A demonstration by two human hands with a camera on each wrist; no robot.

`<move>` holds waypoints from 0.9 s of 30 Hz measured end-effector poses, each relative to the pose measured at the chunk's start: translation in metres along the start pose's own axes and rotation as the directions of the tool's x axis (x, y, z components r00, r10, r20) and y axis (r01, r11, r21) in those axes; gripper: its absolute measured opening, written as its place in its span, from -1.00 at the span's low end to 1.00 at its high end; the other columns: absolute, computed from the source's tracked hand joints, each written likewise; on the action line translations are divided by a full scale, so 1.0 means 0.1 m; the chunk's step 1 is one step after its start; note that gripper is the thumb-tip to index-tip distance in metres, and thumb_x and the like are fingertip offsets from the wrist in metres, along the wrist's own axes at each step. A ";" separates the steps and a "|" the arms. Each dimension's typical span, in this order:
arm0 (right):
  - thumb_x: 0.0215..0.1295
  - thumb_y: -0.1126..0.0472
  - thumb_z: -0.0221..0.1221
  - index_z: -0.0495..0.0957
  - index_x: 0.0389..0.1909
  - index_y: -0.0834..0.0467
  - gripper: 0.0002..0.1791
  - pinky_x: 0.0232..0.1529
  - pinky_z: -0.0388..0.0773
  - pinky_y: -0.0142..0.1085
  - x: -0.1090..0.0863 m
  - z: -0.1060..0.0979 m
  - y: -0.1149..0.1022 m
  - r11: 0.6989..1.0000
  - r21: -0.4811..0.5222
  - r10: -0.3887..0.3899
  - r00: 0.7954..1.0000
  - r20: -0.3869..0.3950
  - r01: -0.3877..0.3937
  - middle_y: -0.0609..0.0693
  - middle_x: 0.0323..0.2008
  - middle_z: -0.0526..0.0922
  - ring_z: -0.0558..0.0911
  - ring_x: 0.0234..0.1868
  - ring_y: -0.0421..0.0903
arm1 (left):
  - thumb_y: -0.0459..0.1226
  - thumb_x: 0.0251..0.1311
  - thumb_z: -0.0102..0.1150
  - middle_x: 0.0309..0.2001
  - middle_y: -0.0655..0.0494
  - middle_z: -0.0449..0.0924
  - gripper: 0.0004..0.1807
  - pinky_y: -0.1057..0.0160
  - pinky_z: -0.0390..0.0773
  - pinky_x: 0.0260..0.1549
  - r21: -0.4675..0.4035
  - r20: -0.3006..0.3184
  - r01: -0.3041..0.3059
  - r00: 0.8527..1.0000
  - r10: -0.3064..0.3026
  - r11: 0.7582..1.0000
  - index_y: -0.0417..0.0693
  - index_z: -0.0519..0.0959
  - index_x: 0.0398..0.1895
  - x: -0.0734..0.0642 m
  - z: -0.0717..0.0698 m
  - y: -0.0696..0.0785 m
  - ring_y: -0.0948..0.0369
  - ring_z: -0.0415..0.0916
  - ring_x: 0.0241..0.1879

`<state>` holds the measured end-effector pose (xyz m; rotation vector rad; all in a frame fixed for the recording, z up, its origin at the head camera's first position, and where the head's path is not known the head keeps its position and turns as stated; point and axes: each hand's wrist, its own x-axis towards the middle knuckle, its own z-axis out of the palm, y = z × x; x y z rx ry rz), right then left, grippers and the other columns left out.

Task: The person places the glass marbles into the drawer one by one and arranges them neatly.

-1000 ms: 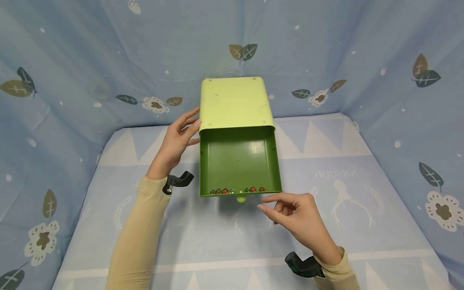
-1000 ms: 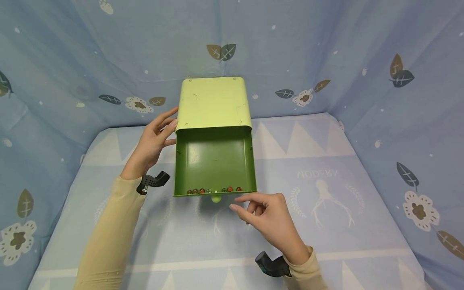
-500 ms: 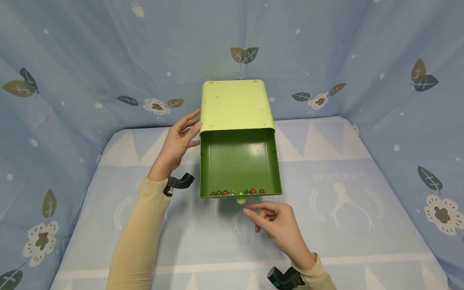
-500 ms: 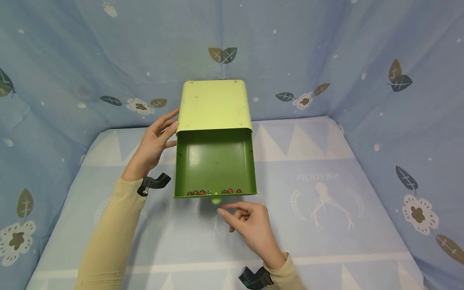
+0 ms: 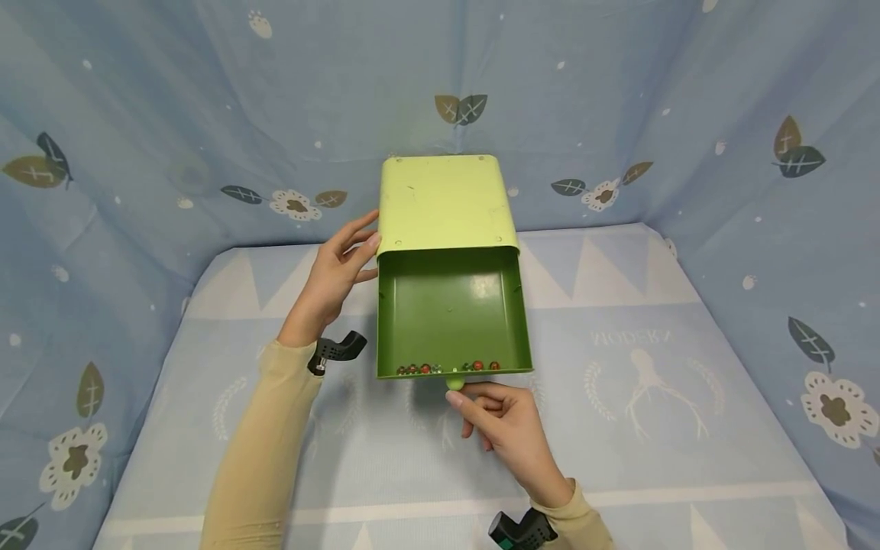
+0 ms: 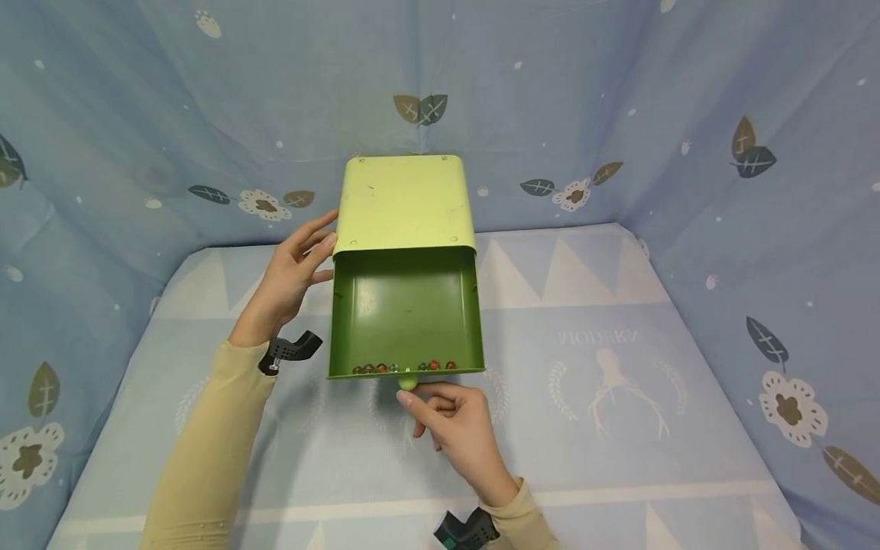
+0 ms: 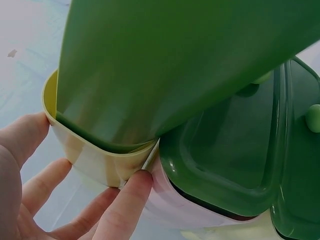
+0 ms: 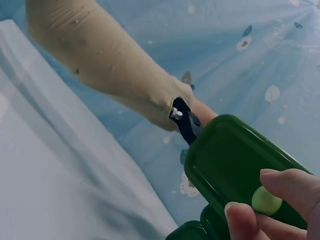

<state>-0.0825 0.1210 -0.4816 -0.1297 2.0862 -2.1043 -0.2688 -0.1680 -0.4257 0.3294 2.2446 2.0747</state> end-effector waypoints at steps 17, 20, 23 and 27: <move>0.51 0.14 0.44 0.79 -0.19 0.33 -0.73 -0.70 0.16 -0.48 0.04 0.08 0.04 0.998 0.060 -0.016 0.999 -0.047 0.019 0.08 -0.67 0.60 0.34 -0.75 -0.21 | 0.00 0.68 0.16 0.52 -0.08 0.35 -0.36 -0.20 0.60 0.38 0.000 0.003 0.017 1.000 -0.017 1.000 0.33 0.31 0.73 0.00 -0.02 -0.01 -0.03 0.42 0.49; 0.50 0.17 0.45 0.79 -0.20 0.32 -0.76 -0.70 0.17 -0.49 0.04 0.09 0.03 0.998 0.067 -0.020 0.998 -0.056 0.024 0.06 -0.67 0.58 0.34 -0.75 -0.22 | -0.01 0.69 0.15 0.52 -0.09 0.35 -0.37 -0.20 0.61 0.37 -0.001 0.001 0.018 1.000 -0.018 1.000 0.32 0.31 0.73 0.00 -0.02 -0.01 -0.03 0.43 0.49; 0.50 0.17 0.45 0.81 -0.21 0.28 -0.79 -0.71 0.19 -0.49 0.04 0.09 0.01 0.997 0.067 -0.021 0.997 -0.068 0.025 0.06 -0.68 0.57 0.34 -0.76 -0.22 | -0.01 0.69 0.15 0.51 -0.09 0.36 -0.37 -0.19 0.63 0.36 -0.006 0.002 0.014 1.000 -0.014 1.000 0.30 0.32 0.73 0.00 -0.02 -0.01 -0.04 0.43 0.48; 0.51 0.13 0.45 0.84 -0.23 0.21 -0.79 -0.74 0.23 -0.46 0.02 0.10 -0.03 0.998 0.051 -0.026 0.996 -0.082 0.030 0.08 -0.69 0.57 0.34 -0.78 -0.21 | -0.03 0.70 0.15 0.51 -0.08 0.36 -0.37 -0.20 0.64 0.34 -0.009 0.005 0.006 1.000 -0.006 1.000 0.29 0.32 0.73 0.01 -0.01 0.00 -0.03 0.44 0.47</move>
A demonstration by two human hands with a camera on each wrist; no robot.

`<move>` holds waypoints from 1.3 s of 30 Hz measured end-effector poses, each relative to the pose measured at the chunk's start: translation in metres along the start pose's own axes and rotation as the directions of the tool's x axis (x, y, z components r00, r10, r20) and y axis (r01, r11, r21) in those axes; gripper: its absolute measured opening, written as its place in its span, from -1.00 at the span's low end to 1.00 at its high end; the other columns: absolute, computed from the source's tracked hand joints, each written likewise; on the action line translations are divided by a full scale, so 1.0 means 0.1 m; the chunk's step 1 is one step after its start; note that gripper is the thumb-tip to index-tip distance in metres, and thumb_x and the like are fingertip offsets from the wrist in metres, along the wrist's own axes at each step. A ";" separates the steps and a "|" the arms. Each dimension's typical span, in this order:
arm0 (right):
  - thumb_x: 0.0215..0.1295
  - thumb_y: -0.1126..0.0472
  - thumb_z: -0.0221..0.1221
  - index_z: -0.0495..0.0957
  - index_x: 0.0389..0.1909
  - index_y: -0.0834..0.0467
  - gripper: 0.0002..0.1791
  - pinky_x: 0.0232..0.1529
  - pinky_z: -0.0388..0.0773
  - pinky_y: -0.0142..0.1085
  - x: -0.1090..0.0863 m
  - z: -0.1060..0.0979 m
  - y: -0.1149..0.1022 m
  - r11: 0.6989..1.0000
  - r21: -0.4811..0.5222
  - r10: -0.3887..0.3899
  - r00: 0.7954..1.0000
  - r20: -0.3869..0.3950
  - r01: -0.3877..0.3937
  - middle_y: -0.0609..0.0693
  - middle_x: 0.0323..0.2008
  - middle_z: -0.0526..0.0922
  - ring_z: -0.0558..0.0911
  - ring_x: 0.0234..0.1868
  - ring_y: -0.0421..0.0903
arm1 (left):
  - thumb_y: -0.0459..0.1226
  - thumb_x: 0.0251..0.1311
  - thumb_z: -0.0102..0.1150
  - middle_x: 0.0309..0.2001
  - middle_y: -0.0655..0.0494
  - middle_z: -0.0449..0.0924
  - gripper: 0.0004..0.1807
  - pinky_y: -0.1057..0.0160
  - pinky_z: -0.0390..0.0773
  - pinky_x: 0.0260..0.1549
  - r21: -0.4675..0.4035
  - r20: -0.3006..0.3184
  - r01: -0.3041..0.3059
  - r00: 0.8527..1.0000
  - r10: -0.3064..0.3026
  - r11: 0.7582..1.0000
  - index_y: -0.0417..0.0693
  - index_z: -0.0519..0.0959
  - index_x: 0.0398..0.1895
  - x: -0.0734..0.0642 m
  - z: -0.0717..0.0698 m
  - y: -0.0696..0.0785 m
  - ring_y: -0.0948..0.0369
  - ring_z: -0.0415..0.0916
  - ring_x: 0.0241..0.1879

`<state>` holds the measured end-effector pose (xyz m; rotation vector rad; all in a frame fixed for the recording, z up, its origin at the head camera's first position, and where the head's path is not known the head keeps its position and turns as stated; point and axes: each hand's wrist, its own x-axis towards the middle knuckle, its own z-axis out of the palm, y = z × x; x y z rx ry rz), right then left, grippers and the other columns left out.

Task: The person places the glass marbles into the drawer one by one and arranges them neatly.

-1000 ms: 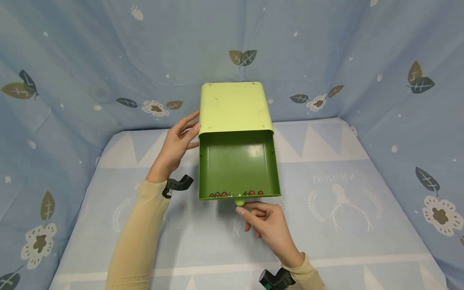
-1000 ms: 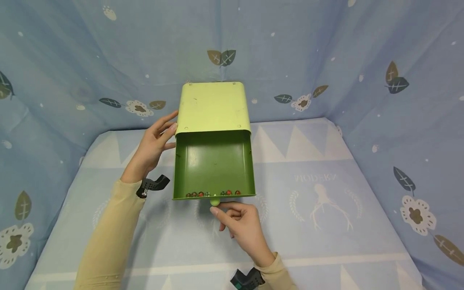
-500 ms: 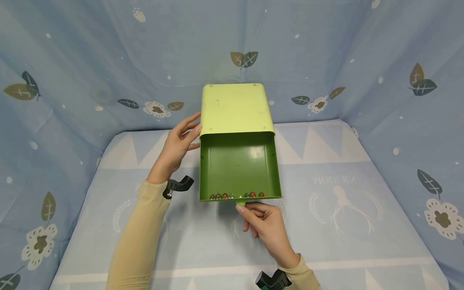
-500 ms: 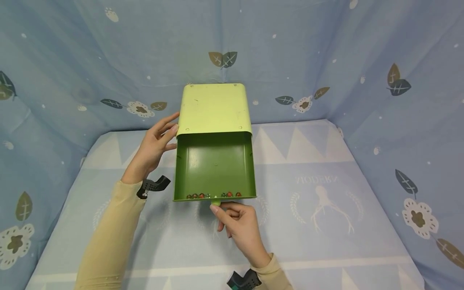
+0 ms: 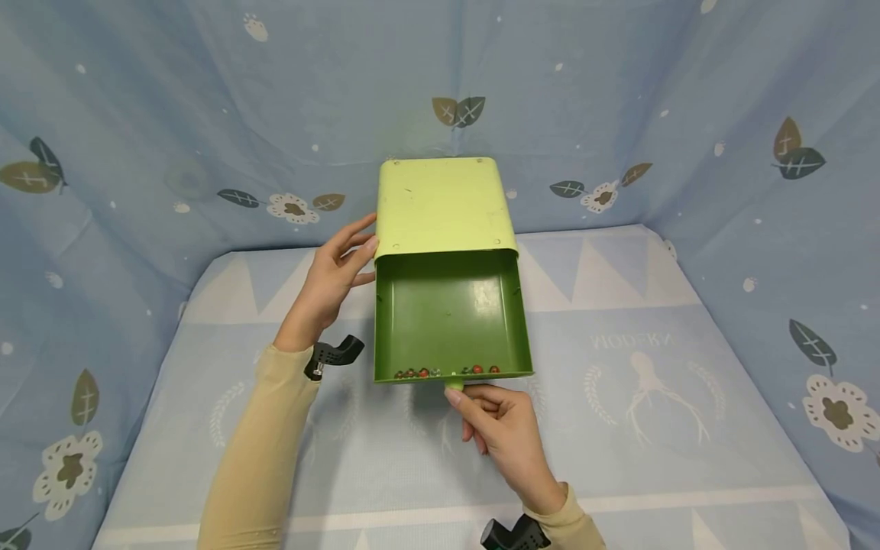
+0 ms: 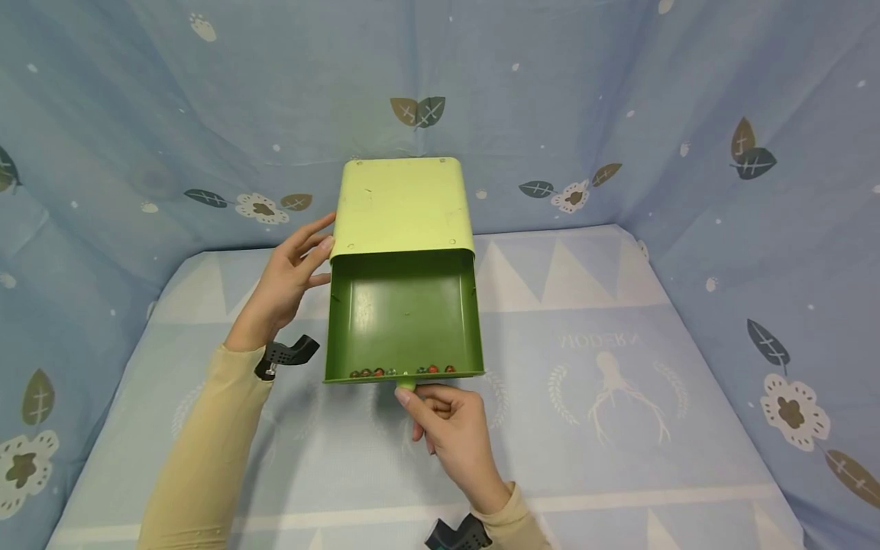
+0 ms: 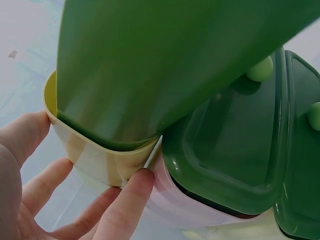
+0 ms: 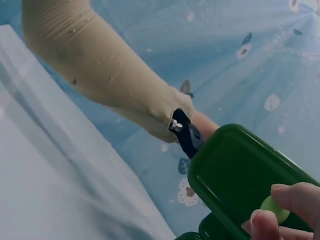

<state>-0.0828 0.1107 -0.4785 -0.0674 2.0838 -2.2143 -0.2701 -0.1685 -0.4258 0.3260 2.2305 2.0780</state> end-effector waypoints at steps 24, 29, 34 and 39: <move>0.58 0.06 0.38 0.83 -0.32 0.14 -0.72 -0.83 0.25 -0.36 0.08 0.05 -0.23 0.990 -0.056 -0.130 0.991 -0.025 0.128 0.09 -0.69 0.60 0.32 -0.82 -0.13 | -0.01 0.69 0.15 0.51 -0.10 0.35 -0.37 -0.22 0.61 0.36 -0.001 -0.002 0.001 1.000 -0.001 1.000 0.29 0.32 0.73 0.00 0.00 0.00 -0.05 0.44 0.47; 0.57 0.03 0.40 0.83 -0.31 0.14 -0.71 -0.79 0.26 -0.38 0.15 0.05 -0.26 0.989 -0.058 -0.136 0.990 -0.037 0.134 0.10 -0.69 0.58 0.32 -0.81 -0.11 | -0.02 0.70 0.14 0.52 -0.11 0.34 -0.36 -0.24 0.60 0.37 0.008 -0.004 0.004 1.000 -0.004 1.000 0.28 0.30 0.74 0.00 0.00 0.00 -0.07 0.44 0.47; 0.56 0.01 0.40 0.84 -0.28 0.15 -0.70 -0.77 0.25 -0.38 0.24 0.06 -0.27 0.988 -0.052 -0.147 0.989 -0.034 0.145 0.11 -0.68 0.58 0.32 -0.80 -0.09 | -0.01 0.70 0.14 0.52 -0.11 0.34 -0.37 -0.25 0.59 0.38 0.006 -0.003 -0.001 1.000 0.001 1.000 0.28 0.30 0.74 0.00 0.00 -0.01 -0.06 0.43 0.48; 0.57 0.01 0.40 0.84 -0.28 0.16 -0.70 -0.77 0.24 -0.38 0.33 0.06 -0.28 0.986 -0.045 -0.164 0.986 -0.040 0.162 0.12 -0.69 0.58 0.31 -0.80 -0.08 | -0.01 0.70 0.13 0.52 -0.11 0.34 -0.37 -0.25 0.60 0.37 0.016 -0.007 0.003 1.000 -0.003 1.000 0.29 0.30 0.73 0.00 0.00 -0.01 -0.05 0.43 0.49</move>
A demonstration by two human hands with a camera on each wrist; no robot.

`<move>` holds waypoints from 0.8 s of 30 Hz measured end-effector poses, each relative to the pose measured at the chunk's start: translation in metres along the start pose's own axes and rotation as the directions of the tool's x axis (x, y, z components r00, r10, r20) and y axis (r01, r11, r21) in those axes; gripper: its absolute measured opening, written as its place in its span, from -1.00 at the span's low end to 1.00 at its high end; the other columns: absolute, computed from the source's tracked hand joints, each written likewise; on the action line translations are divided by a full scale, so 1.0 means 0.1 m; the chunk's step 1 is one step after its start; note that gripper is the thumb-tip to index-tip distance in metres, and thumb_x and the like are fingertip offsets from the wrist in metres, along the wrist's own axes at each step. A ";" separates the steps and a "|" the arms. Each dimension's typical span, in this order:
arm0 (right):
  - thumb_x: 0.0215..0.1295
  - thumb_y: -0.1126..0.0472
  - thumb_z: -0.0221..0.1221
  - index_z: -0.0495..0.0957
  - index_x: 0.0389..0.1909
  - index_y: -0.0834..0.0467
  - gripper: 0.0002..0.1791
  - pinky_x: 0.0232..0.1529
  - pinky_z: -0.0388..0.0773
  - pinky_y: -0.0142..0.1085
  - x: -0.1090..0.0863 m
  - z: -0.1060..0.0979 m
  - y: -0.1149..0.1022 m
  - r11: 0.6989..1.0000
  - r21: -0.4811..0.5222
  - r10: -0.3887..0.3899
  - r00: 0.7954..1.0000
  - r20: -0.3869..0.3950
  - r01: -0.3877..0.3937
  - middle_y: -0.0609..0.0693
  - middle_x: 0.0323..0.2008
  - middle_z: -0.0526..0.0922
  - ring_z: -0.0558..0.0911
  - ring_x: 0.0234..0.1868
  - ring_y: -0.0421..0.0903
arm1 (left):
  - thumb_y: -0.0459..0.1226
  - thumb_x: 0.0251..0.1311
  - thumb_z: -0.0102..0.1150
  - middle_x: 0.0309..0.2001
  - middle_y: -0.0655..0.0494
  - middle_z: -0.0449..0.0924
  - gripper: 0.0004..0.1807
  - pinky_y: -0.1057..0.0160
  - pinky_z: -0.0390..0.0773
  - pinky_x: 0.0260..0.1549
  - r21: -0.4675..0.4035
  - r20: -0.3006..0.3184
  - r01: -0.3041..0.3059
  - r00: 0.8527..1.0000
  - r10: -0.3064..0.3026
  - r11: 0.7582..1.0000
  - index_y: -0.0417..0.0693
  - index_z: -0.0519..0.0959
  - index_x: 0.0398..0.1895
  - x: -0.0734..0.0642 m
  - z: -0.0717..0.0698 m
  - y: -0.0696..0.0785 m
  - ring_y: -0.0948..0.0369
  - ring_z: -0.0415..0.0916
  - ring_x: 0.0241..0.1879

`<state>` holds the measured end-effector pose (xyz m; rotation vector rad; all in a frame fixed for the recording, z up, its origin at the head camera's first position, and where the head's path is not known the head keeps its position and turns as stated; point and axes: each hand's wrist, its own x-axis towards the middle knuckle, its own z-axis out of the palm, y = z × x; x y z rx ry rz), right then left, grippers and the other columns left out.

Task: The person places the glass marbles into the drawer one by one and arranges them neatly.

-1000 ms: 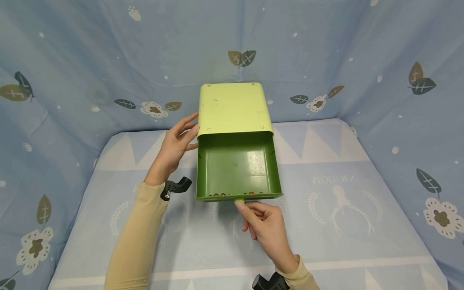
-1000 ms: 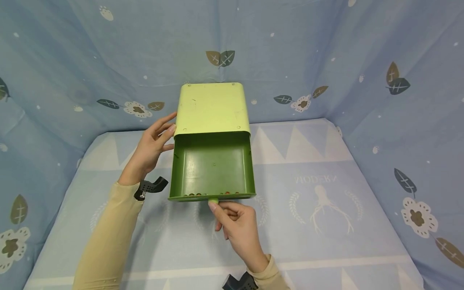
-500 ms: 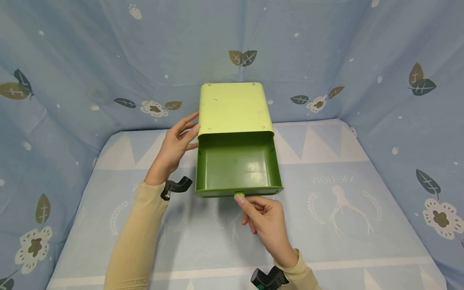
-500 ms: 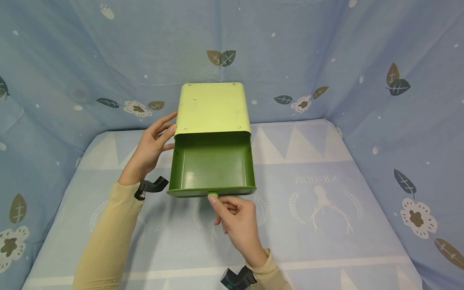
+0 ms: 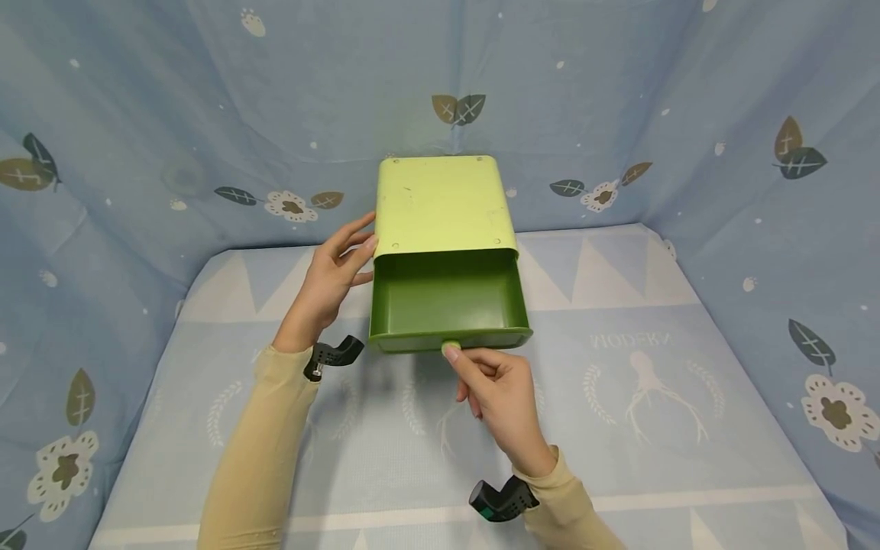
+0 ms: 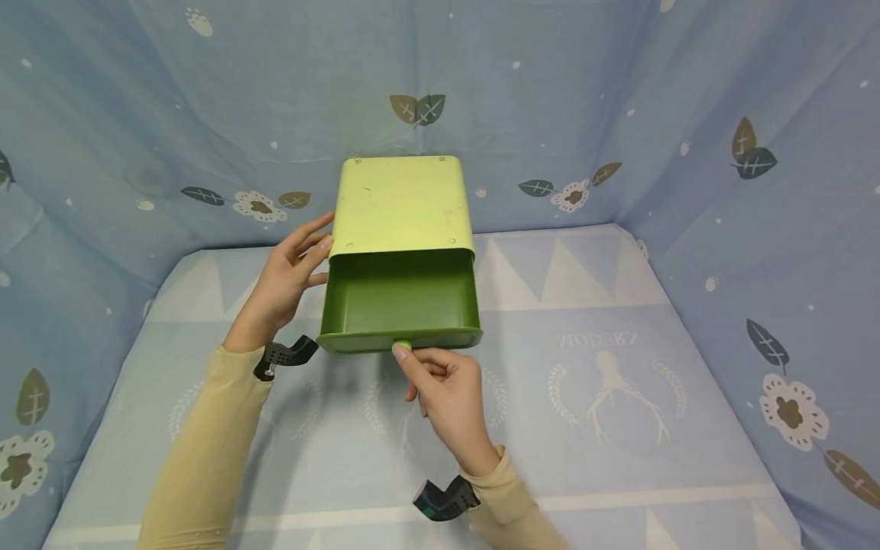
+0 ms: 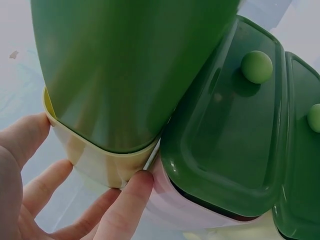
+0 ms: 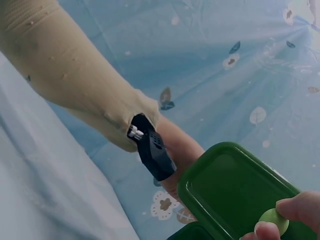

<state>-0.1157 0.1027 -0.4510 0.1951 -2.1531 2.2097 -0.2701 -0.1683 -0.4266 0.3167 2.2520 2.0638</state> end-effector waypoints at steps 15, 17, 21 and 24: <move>0.56 -0.02 0.41 0.83 -0.31 0.21 -0.63 -0.76 0.20 -0.40 0.35 0.00 -0.01 1.000 0.020 -0.022 1.000 -0.010 0.022 0.17 -0.68 0.56 0.29 -0.79 -0.09 | -0.01 0.70 0.14 0.53 -0.11 0.34 -0.36 -0.21 0.61 0.37 0.011 0.008 0.002 1.000 -0.002 1.000 0.29 0.30 0.74 0.00 0.00 -0.01 -0.05 0.43 0.48; 0.55 -0.02 0.41 0.84 -0.28 0.21 -0.65 -0.77 0.21 -0.40 0.40 0.00 -0.02 0.999 0.026 -0.020 1.000 -0.009 0.020 0.18 -0.68 0.55 0.30 -0.79 -0.10 | -0.01 0.70 0.14 0.52 -0.11 0.35 -0.37 -0.21 0.62 0.36 0.007 0.006 0.001 1.000 -0.001 1.000 0.29 0.31 0.73 0.00 0.00 -0.01 -0.05 0.44 0.48; 0.54 -0.04 0.42 0.85 -0.27 0.19 -0.64 -0.77 0.23 -0.40 0.48 0.00 -0.03 0.999 0.025 -0.021 1.000 -0.012 0.021 0.19 -0.67 0.55 0.31 -0.78 -0.09 | -0.01 0.69 0.14 0.51 -0.10 0.35 -0.37 -0.21 0.62 0.36 0.005 0.004 -0.001 1.000 0.001 1.000 0.30 0.31 0.73 0.01 -0.01 -0.01 -0.04 0.45 0.47; 0.53 -0.06 0.43 0.83 -0.31 0.20 -0.62 -0.77 0.23 -0.39 0.55 0.01 -0.03 1.000 0.024 -0.019 1.000 -0.017 0.019 0.25 -0.66 0.54 0.31 -0.78 -0.08 | 0.00 0.69 0.15 0.52 -0.10 0.35 -0.37 -0.20 0.63 0.36 0.006 0.003 0.001 1.000 -0.001 1.000 0.30 0.31 0.73 0.01 -0.01 -0.01 -0.04 0.44 0.48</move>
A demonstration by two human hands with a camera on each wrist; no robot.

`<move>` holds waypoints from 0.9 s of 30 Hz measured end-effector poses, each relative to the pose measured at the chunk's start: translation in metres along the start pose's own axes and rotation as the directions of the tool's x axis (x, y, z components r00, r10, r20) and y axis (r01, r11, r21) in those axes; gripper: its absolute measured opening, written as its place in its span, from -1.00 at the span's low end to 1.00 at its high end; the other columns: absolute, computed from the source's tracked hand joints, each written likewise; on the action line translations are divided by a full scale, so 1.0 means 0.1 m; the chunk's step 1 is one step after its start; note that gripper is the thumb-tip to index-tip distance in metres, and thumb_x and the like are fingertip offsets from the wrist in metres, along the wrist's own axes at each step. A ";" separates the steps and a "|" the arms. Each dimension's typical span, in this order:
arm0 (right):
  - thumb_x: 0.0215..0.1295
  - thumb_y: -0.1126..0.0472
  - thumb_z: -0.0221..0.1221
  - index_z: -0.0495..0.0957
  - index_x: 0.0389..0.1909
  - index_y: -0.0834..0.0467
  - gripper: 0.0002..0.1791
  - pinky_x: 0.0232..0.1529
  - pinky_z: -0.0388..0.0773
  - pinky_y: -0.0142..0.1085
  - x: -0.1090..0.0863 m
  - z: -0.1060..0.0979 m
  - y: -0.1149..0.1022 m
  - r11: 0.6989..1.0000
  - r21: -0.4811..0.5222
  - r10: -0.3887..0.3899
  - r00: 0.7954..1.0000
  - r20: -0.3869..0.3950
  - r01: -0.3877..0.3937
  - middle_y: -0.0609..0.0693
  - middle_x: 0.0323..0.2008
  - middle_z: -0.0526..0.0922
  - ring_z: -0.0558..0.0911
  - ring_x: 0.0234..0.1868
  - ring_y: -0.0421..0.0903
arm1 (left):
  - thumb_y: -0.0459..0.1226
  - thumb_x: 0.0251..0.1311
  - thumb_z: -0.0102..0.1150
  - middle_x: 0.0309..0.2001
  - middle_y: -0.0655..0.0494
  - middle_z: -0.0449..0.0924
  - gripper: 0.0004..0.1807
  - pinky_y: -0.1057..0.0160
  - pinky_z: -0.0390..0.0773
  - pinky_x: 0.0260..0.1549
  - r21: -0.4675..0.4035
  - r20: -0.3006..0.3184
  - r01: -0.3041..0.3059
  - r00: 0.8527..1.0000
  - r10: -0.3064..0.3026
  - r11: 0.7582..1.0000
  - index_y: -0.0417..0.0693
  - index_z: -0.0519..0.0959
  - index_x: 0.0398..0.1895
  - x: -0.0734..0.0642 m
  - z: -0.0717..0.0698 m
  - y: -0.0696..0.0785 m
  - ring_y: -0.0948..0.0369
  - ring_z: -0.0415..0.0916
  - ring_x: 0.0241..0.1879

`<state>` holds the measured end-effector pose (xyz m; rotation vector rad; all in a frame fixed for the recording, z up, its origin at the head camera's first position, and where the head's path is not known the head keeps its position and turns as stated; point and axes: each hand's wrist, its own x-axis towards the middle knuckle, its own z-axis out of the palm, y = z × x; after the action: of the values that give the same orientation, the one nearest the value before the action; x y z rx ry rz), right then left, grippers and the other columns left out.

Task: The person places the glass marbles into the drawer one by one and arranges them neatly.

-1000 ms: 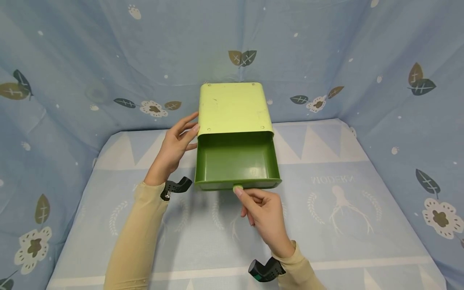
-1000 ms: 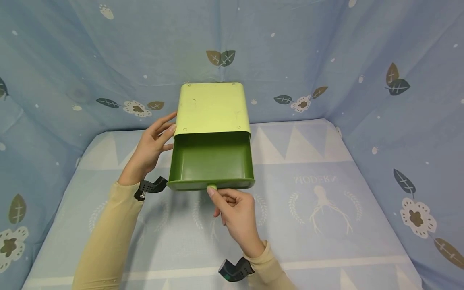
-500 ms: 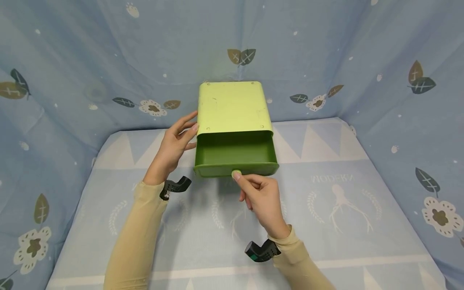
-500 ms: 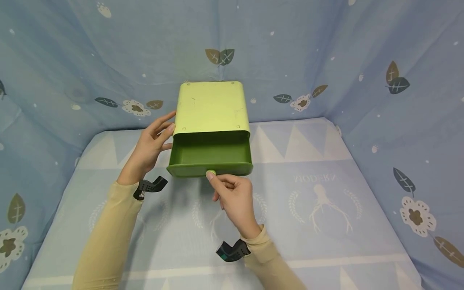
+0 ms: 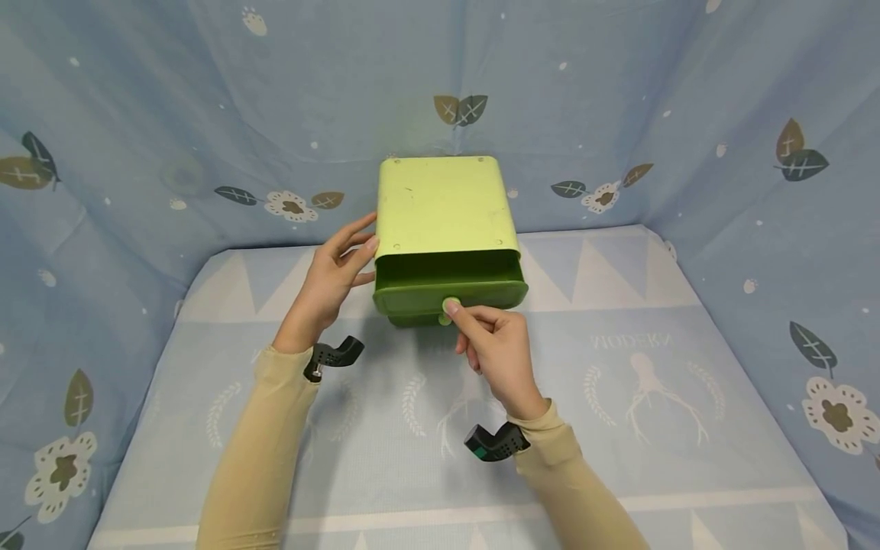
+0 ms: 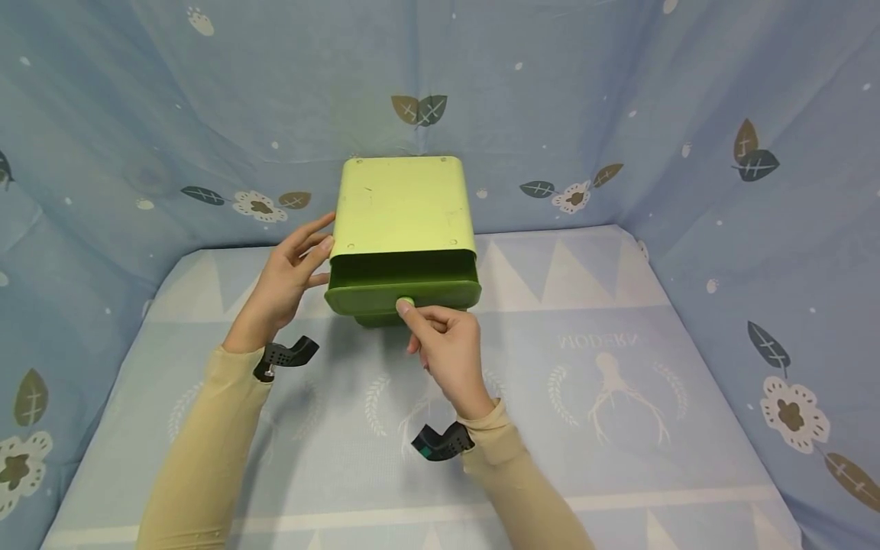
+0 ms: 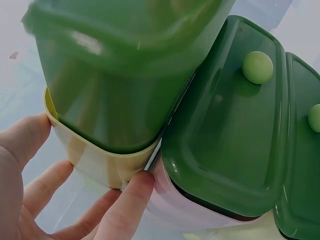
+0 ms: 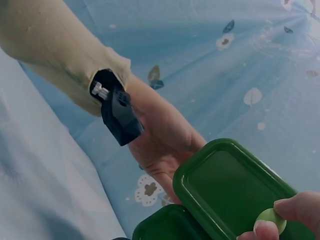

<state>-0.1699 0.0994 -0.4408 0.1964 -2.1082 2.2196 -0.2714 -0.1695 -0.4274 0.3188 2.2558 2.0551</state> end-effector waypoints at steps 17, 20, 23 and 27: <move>0.54 -0.02 0.42 0.79 -0.19 0.44 -0.50 -0.77 0.31 -0.39 0.29 0.04 0.02 1.000 0.017 -0.001 1.000 -0.023 0.001 0.09 -0.67 0.58 0.35 -0.78 -0.13 | -0.02 0.70 0.14 0.51 -0.10 0.35 -0.37 -0.18 0.64 0.35 -0.010 0.004 -0.001 1.000 0.001 1.000 0.29 0.31 0.73 0.01 -0.01 0.00 -0.03 0.44 0.48; 0.55 -0.02 0.42 0.78 -0.18 0.46 -0.49 -0.78 0.31 -0.39 0.33 0.05 0.03 1.000 0.012 -0.016 1.000 -0.027 0.016 0.10 -0.67 0.59 0.35 -0.79 -0.13 | -0.02 0.70 0.14 0.51 -0.09 0.36 -0.37 -0.17 0.65 0.33 -0.015 0.005 -0.002 1.000 0.002 1.000 0.29 0.31 0.73 0.01 0.00 0.00 -0.02 0.44 0.48; 0.55 -0.01 0.42 0.78 -0.18 0.47 -0.49 -0.79 0.30 -0.40 0.35 0.06 0.04 1.000 0.018 -0.023 0.999 -0.034 0.023 0.09 -0.67 0.59 0.34 -0.80 -0.14 | -0.03 0.70 0.14 0.51 -0.09 0.36 -0.37 -0.19 0.65 0.33 -0.015 0.003 -0.002 1.000 0.002 1.000 0.28 0.31 0.73 0.01 0.00 0.00 -0.02 0.44 0.48; 0.54 0.00 0.43 0.79 -0.18 0.46 -0.50 -0.80 0.28 -0.40 0.39 0.08 0.05 0.999 0.026 -0.036 0.998 -0.047 0.037 0.08 -0.68 0.59 0.34 -0.81 -0.14 | -0.03 0.70 0.14 0.51 -0.09 0.36 -0.38 -0.22 0.64 0.33 -0.016 0.001 -0.005 1.000 0.005 1.000 0.28 0.32 0.73 0.01 0.00 -0.01 -0.03 0.42 0.50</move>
<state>-0.2090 0.0903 -0.4401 0.1816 -2.0354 2.2108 -0.2720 -0.1693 -0.4279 0.3249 2.2393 2.0729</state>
